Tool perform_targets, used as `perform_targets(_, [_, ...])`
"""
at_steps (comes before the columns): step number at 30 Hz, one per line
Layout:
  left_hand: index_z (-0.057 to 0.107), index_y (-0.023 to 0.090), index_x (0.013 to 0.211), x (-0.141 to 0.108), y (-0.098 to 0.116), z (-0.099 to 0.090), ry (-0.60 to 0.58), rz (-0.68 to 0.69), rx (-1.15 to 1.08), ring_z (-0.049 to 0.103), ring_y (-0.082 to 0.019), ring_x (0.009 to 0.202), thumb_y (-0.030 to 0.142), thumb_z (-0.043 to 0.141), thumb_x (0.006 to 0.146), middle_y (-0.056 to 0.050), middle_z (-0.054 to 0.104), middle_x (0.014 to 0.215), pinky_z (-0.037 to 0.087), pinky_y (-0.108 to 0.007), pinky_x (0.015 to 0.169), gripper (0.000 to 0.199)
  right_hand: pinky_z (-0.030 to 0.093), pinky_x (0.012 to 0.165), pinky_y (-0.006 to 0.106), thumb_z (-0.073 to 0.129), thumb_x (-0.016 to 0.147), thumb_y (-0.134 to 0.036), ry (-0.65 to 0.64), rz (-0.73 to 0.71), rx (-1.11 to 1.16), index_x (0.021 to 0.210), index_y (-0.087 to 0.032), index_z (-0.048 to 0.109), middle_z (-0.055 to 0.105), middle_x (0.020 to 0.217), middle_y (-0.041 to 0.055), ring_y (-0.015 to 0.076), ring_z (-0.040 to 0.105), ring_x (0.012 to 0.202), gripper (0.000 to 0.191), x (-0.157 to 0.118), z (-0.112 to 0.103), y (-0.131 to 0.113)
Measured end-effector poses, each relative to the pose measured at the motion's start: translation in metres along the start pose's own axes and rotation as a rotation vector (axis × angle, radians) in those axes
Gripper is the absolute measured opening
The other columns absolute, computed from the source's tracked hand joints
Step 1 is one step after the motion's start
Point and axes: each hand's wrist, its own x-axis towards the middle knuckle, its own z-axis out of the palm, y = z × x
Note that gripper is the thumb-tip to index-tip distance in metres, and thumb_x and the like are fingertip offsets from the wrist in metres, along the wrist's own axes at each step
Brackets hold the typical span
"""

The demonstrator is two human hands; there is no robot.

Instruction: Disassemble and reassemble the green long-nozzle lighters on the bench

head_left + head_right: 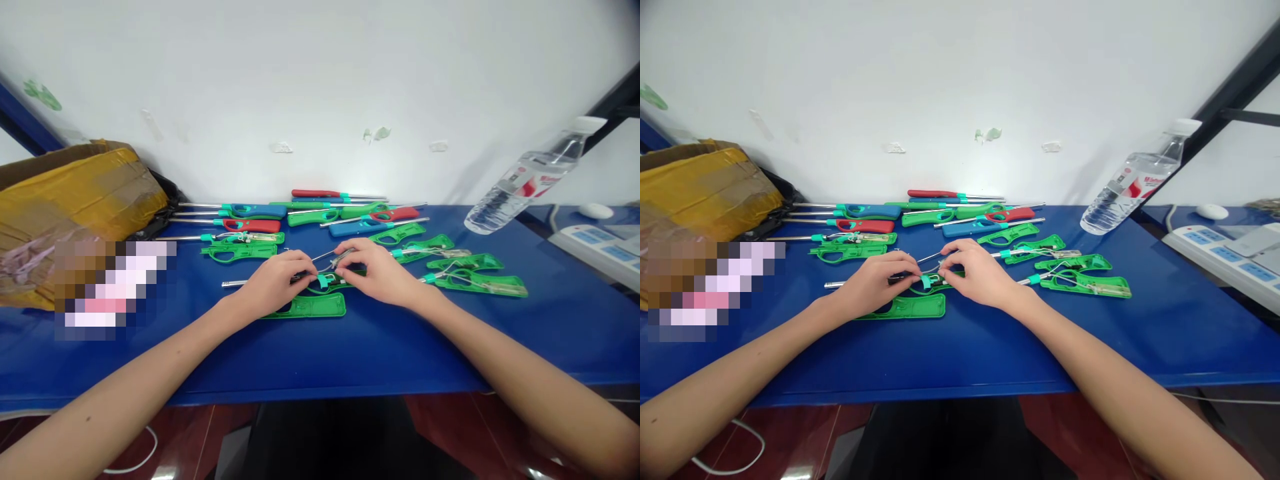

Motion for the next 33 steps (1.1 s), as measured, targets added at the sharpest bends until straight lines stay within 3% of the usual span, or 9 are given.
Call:
perform_targets(6, [0.071, 0.017, 0.088, 0.0, -0.002, 0.004, 0.008, -0.021, -0.038, 0.063, -0.016, 0.081, 0.022, 0.06, 0.093, -0.005, 0.068, 0.091, 0.049, -0.026, 0.071, 0.013, 0.05, 0.094, 0.043, 0.064, 0.087, -0.026, 0.015, -0.002, 0.056, 0.074, -0.021, 0.075, 0.069, 0.113, 0.0088, 0.0248, 0.064, 0.107, 0.018, 0.003, -0.001, 0.002])
perform_targets(16, [0.074, 0.018, 0.09, -0.002, -0.005, 0.005, 0.027, -0.007, -0.059, 0.063, -0.016, 0.08, 0.024, 0.06, 0.094, -0.006, 0.068, 0.09, 0.049, -0.026, 0.07, 0.015, 0.049, 0.099, 0.047, 0.064, 0.087, -0.025, -0.039, 0.023, 0.055, 0.067, -0.022, 0.075, 0.072, 0.114, 0.0086, 0.0288, 0.062, 0.117, 0.024, 0.005, 0.004, -0.007])
perform_targets(22, [0.075, 0.019, 0.092, -0.003, -0.005, 0.005, 0.031, 0.009, -0.046, 0.063, -0.015, 0.079, 0.025, 0.058, 0.095, -0.006, 0.069, 0.091, 0.049, -0.026, 0.069, 0.018, 0.051, 0.095, 0.044, 0.071, 0.078, -0.024, 0.019, 0.186, 0.128, 0.071, -0.023, 0.076, 0.073, 0.11, 0.0077, 0.0269, 0.065, 0.11, 0.009, 0.006, 0.011, -0.007])
perform_targets(33, [0.072, 0.018, 0.088, -0.004, -0.005, 0.005, 0.048, -0.011, -0.048, 0.063, -0.016, 0.08, 0.023, 0.065, 0.091, -0.005, 0.07, 0.087, 0.049, -0.025, 0.07, 0.009, 0.046, 0.101, 0.045, 0.063, 0.081, -0.015, 0.007, 0.128, 0.152, 0.078, -0.02, 0.071, 0.071, 0.109, 0.0094, 0.0246, 0.062, 0.113, 0.01, 0.005, 0.018, -0.004])
